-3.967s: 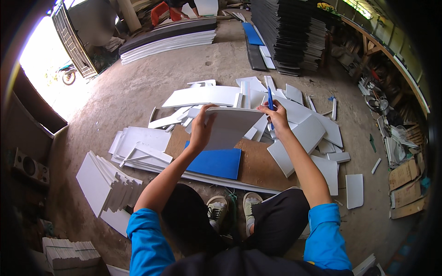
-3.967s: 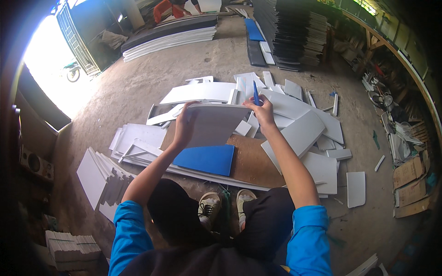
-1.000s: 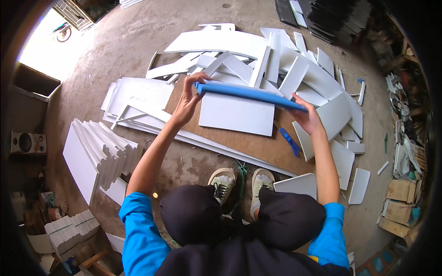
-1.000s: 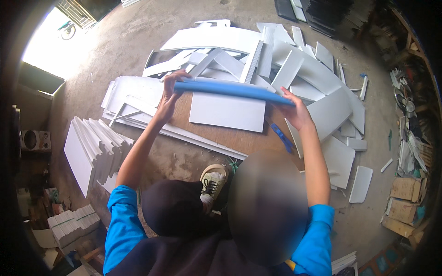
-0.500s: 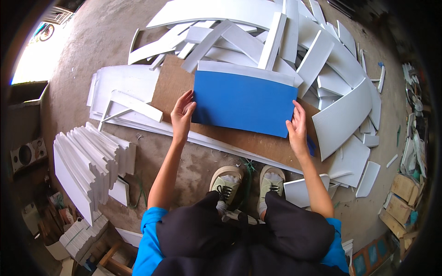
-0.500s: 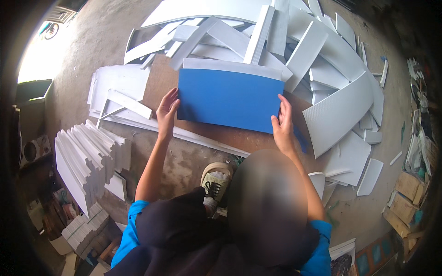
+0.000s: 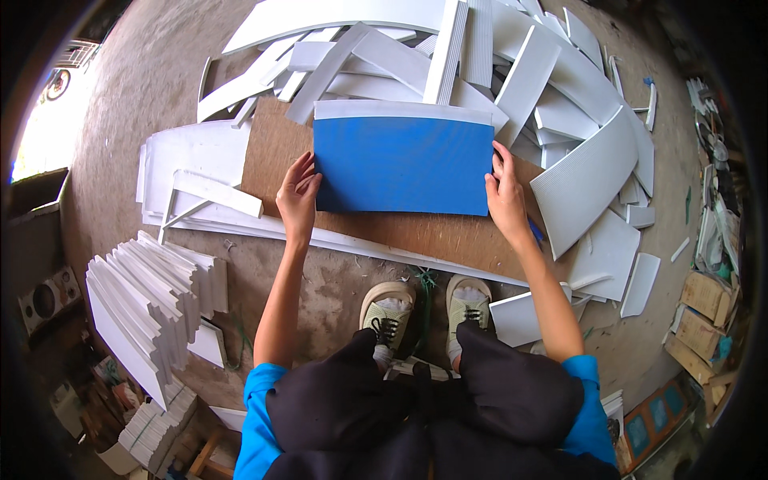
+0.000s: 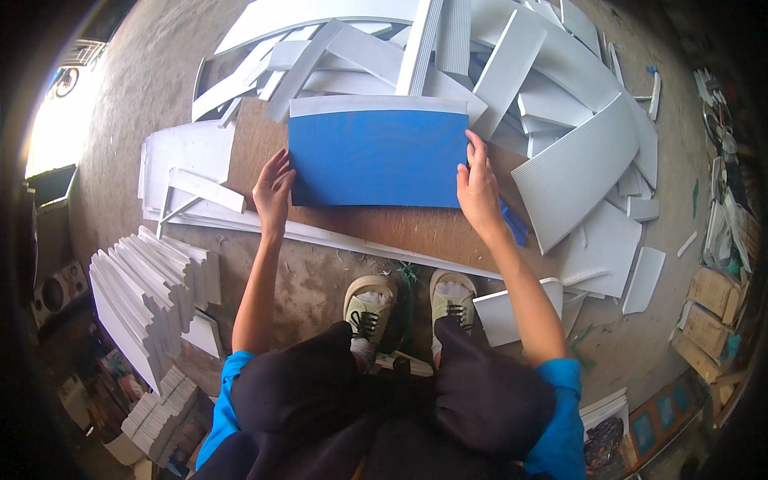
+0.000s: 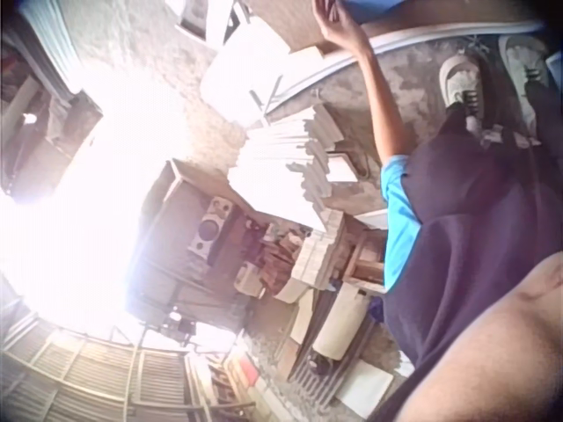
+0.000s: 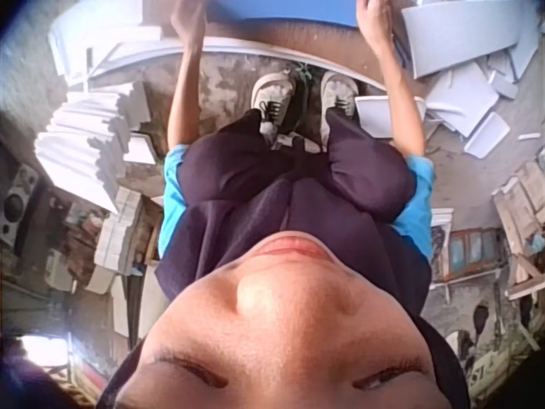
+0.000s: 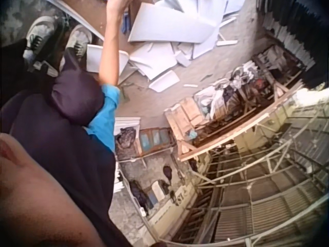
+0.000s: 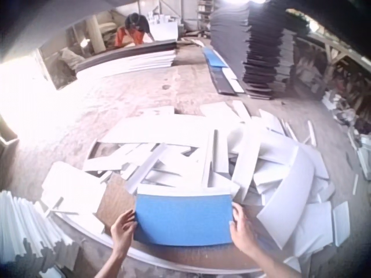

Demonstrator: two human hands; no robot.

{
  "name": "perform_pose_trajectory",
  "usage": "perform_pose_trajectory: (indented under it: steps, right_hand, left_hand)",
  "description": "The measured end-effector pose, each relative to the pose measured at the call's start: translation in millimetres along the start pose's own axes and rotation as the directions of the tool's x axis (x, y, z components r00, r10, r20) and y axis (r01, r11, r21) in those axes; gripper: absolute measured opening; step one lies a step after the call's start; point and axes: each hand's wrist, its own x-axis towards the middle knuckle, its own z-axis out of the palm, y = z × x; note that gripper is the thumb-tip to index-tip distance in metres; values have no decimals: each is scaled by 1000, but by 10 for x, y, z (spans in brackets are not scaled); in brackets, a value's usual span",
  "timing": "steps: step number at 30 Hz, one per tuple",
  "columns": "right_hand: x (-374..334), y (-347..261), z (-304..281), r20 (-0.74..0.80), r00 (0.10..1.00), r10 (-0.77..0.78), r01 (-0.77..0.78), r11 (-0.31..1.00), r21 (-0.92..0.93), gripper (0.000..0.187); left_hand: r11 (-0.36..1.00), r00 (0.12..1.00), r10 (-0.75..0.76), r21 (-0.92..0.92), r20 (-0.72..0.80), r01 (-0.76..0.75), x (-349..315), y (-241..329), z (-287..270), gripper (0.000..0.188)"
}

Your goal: The person sits on the floor and uses a utility knife to cut white and blue plastic sheets. They repeatedly align the sheets, score the edges with the knife, and snap off the cut pieces, discarding the scraps into a pile.

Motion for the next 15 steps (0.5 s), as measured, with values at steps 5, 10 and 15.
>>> perform_pose_trajectory:
  steps: [5, 10, 15]
  right_hand:
    - [41, -8, -64, 56, 998, -8, 6, 999, 33, 54]
    - [-4, -32, -15, -22, 983, -180, 173, 967, -185, 56]
    - [-24, -80, -61, -118, 992, 39, -46, 997, -56, 52]
  left_hand:
    - [999, 999, -37, 4, 20, 37, -12, 53, 0, 39]
    - [1000, 1000, 13, 15, 3, -13, -22, 75, 14, 37]
    - [993, 1000, 22, 117, 6, -22, -31, 48, 11, 37]
